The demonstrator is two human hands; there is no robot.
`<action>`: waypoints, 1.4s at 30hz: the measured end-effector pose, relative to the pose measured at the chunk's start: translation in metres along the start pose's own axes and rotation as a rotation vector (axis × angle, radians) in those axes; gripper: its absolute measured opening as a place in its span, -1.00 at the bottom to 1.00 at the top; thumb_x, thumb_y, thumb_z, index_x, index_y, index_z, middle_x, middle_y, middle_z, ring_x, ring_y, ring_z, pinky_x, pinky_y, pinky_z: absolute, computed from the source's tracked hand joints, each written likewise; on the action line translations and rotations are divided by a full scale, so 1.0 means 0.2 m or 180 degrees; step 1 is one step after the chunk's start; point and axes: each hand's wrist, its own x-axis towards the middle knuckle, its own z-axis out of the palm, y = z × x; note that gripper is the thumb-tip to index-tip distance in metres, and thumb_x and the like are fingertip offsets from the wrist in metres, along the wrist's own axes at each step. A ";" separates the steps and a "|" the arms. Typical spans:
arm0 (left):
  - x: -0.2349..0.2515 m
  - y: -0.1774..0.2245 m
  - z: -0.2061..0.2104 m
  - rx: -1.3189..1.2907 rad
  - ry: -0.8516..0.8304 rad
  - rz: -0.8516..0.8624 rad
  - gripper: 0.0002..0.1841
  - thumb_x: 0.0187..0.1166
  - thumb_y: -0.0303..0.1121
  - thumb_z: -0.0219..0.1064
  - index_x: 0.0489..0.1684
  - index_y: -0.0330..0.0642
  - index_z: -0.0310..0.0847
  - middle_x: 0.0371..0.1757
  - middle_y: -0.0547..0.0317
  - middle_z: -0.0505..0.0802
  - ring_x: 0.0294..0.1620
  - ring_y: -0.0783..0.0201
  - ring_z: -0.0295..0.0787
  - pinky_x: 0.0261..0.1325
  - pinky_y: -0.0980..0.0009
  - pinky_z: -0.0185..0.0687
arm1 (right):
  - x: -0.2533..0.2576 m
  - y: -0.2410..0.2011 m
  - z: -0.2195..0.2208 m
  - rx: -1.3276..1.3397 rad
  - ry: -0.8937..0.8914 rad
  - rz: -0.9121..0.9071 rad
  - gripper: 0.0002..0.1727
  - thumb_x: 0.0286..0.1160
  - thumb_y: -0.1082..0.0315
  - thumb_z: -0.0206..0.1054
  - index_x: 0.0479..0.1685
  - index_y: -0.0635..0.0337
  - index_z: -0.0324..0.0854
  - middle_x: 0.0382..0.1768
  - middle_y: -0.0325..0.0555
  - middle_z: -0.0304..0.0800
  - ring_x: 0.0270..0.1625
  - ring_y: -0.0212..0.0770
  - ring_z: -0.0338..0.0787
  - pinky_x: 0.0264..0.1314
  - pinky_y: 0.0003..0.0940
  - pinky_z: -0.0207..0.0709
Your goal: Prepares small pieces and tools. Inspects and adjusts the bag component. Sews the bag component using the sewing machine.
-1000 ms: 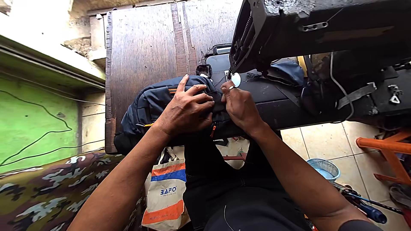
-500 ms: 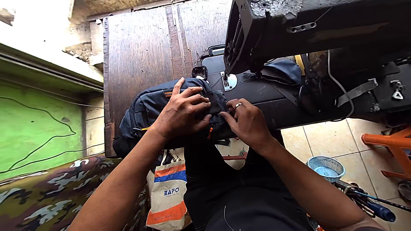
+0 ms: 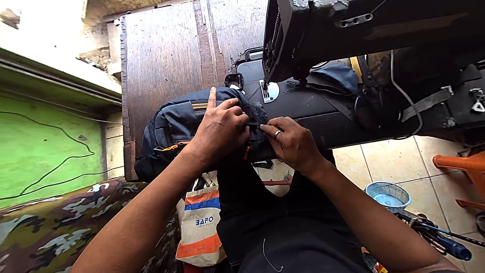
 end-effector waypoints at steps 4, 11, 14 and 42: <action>-0.03 -0.03 0.03 -0.0221 0.0262 -0.0013 -0.74 0.55 -0.25 0.26 -0.23 -0.12 0.90 -0.01 0.12 0.96 0.50 -0.06 0.69 0.72 -0.50 -0.08 | -0.07 0.05 -0.01 -0.0150 0.0043 -0.0352 -0.68 0.68 0.23 0.26 0.24 0.00 0.84 0.18 -0.14 0.88 -0.04 -0.11 0.79 -0.03 -0.25 0.61; -0.06 -0.05 0.05 -0.0480 0.0533 0.0092 -0.73 0.56 -0.26 0.27 -0.19 -0.12 0.93 0.05 0.16 0.96 0.53 0.02 0.68 0.79 -0.38 -0.11 | -0.09 0.05 -0.05 -0.0582 -0.0064 -0.0393 -0.65 0.58 0.39 0.26 0.20 -0.05 0.87 0.25 -0.22 0.86 -0.20 -0.12 0.72 -0.21 -0.21 0.46; -0.07 -0.04 0.04 -0.0519 0.0528 0.0054 -0.74 0.56 -0.28 0.28 -0.18 -0.14 0.94 0.06 0.15 0.96 0.51 0.00 0.68 0.78 -0.37 -0.09 | -0.06 0.04 -0.05 -0.0585 -0.0095 -0.0422 -0.68 0.58 0.39 0.25 0.14 0.01 0.88 0.20 -0.15 0.87 -0.01 -0.06 0.77 -0.11 -0.19 0.54; -0.07 -0.01 0.05 -0.0018 0.0547 0.0100 -0.68 0.59 -0.03 0.36 -0.15 -0.05 0.93 0.13 0.20 0.93 0.55 -0.03 0.63 0.76 -0.42 -0.06 | -0.07 0.09 -0.02 -0.0485 -0.0299 -0.0525 -0.58 0.69 0.33 0.16 0.39 -0.21 0.77 0.46 -0.45 0.75 0.50 -0.15 0.62 0.44 -0.05 0.33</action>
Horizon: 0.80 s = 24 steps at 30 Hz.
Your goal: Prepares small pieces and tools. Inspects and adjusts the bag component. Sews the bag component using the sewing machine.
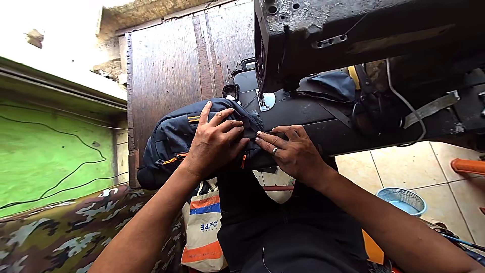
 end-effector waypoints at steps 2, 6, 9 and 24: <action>0.01 0.00 0.00 0.0078 -0.0017 -0.0053 -0.65 0.57 0.00 0.35 -0.06 -0.04 0.91 0.14 0.19 0.92 0.54 -0.03 0.63 0.76 -0.41 -0.04 | 0.00 0.00 0.00 0.0012 -0.0031 0.0027 -0.56 0.68 0.35 0.15 0.41 -0.23 0.76 0.47 -0.46 0.73 0.52 -0.14 0.61 0.45 -0.04 0.32; 0.01 0.01 0.01 0.0192 -0.0061 -0.0081 -0.64 0.57 0.03 0.34 0.07 0.08 0.91 0.11 0.20 0.91 0.51 -0.01 0.64 0.74 -0.40 0.00 | 0.00 -0.01 0.01 0.0094 0.0025 0.0097 -0.56 0.65 0.39 0.15 0.34 -0.21 0.79 0.43 -0.44 0.77 0.51 -0.12 0.62 0.45 -0.02 0.32; 0.01 0.01 0.02 0.0173 -0.0028 -0.0134 -0.66 0.58 0.03 0.35 0.03 0.10 0.93 0.11 0.22 0.91 0.51 0.00 0.64 0.76 -0.40 -0.02 | 0.02 -0.03 0.00 0.0071 0.0135 0.0202 -0.59 0.70 0.35 0.13 0.37 -0.15 0.76 0.32 -0.38 0.85 0.42 -0.13 0.70 0.42 -0.06 0.36; 0.00 0.00 0.03 0.0034 0.0021 -0.0193 -0.66 0.61 -0.02 0.29 0.02 0.07 0.93 0.10 0.25 0.91 0.51 0.07 0.64 0.79 -0.31 -0.05 | 0.06 -0.18 0.00 -0.0525 -0.0217 0.0455 -0.51 0.59 0.38 0.15 0.48 -0.04 0.70 0.36 -0.25 0.82 0.36 0.02 0.74 0.35 0.00 0.50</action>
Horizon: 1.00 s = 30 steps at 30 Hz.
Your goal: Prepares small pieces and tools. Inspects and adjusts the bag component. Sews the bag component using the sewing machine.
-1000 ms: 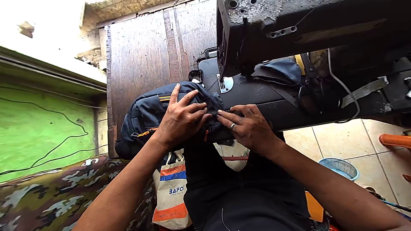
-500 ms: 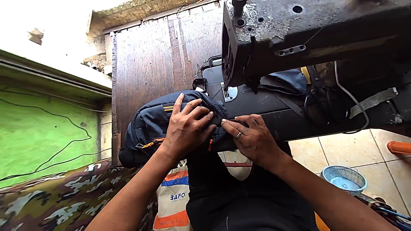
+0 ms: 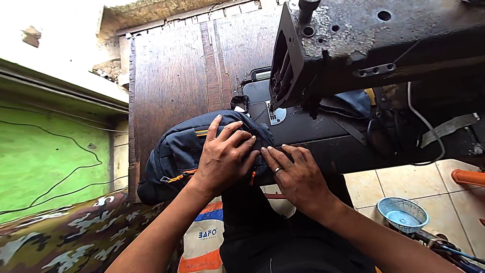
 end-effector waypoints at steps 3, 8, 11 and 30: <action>0.00 0.01 0.00 0.0008 -0.0003 -0.0041 -0.66 0.58 -0.01 0.33 0.02 0.06 0.93 0.11 0.25 0.91 0.51 0.06 0.64 0.79 -0.32 -0.05 | -0.04 0.06 0.03 0.0319 0.0264 -0.0112 -0.56 0.61 0.33 0.19 0.42 -0.10 0.75 0.37 -0.29 0.81 0.39 -0.02 0.70 0.41 -0.05 0.44; 0.01 0.01 0.01 0.0040 0.0033 -0.0014 -0.66 0.58 -0.01 0.32 0.02 0.06 0.93 0.10 0.22 0.91 0.50 0.03 0.64 0.77 -0.33 -0.02 | -0.07 0.08 0.04 0.0493 0.0373 -0.0091 -0.60 0.66 0.35 0.16 0.35 -0.08 0.78 0.36 -0.30 0.82 0.44 -0.03 0.69 0.45 -0.08 0.43; 0.01 0.00 0.01 0.0063 0.0051 -0.0002 -0.66 0.58 0.00 0.32 0.01 0.08 0.93 0.07 0.24 0.91 0.48 0.03 0.65 0.76 -0.32 -0.01 | -0.04 0.07 0.02 0.0622 0.0348 0.0006 -0.64 0.72 0.23 0.15 0.24 -0.07 0.84 0.27 -0.28 0.88 0.37 -0.04 0.73 0.45 -0.04 0.45; 0.52 -0.26 -0.22 -0.0124 -0.1846 -0.0114 -0.71 0.68 -0.14 0.32 -0.12 -0.21 0.78 -0.08 -0.06 0.80 0.09 -0.08 0.75 0.15 -0.08 0.63 | 0.10 -0.06 0.09 -0.0094 0.0289 -0.0161 -0.62 0.59 0.47 0.17 0.26 0.12 0.79 0.41 -0.04 0.76 0.29 -0.04 0.77 0.22 -0.10 0.54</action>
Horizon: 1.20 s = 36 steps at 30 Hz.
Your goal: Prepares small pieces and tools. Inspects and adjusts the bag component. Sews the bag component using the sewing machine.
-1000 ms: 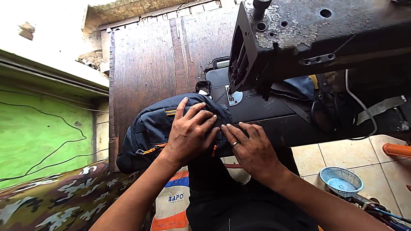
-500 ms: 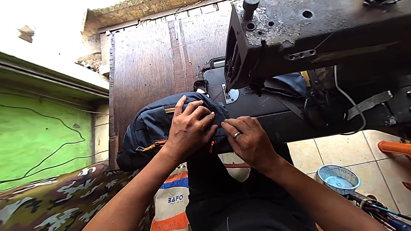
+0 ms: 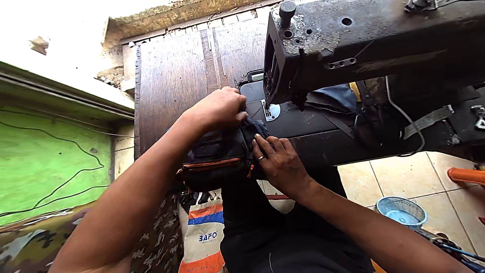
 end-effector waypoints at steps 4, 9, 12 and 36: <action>0.11 -0.05 -0.09 -0.0129 -0.0733 0.0126 -0.60 0.60 0.01 0.42 -0.41 -0.17 0.71 -0.50 0.12 0.71 -0.37 0.15 0.68 -0.22 0.06 0.53 | 0.00 0.00 0.00 -0.0009 0.0024 0.0028 -0.61 0.56 0.49 0.18 0.23 0.08 0.80 0.40 -0.07 0.77 0.26 -0.05 0.77 0.20 -0.10 0.52; 0.14 -0.09 -0.02 -0.0215 -0.0280 0.0762 -0.76 0.55 -0.12 0.47 -0.30 -0.11 0.74 -0.37 0.15 0.80 -0.25 0.15 0.76 -0.13 0.04 0.63 | 0.01 -0.01 -0.01 0.0016 -0.0002 0.0007 -0.66 0.57 0.49 0.17 0.14 0.08 0.81 0.36 -0.05 0.80 0.24 -0.03 0.79 0.17 -0.09 0.55; 0.12 -0.06 0.08 -0.0015 0.0191 0.0713 -0.78 0.59 -0.14 0.42 -0.22 -0.10 0.74 -0.26 0.07 0.80 -0.11 0.02 0.80 -0.08 -0.06 0.64 | 0.02 -0.02 -0.03 -0.0035 -0.0112 0.0024 -0.66 0.59 0.49 0.14 0.14 0.12 0.80 0.35 -0.01 0.80 0.24 -0.01 0.80 0.19 -0.06 0.57; 0.06 -0.14 0.04 -0.0778 -0.0275 0.0517 -0.65 0.43 -0.02 0.54 -0.03 0.00 0.64 -0.21 0.29 0.80 -0.13 0.30 0.76 -0.07 0.18 0.67 | 0.07 -0.15 -0.07 -0.0881 -0.0674 0.0127 -0.63 0.67 0.48 0.03 0.22 0.20 0.74 0.53 0.10 0.65 0.49 -0.04 0.71 0.36 -0.12 0.49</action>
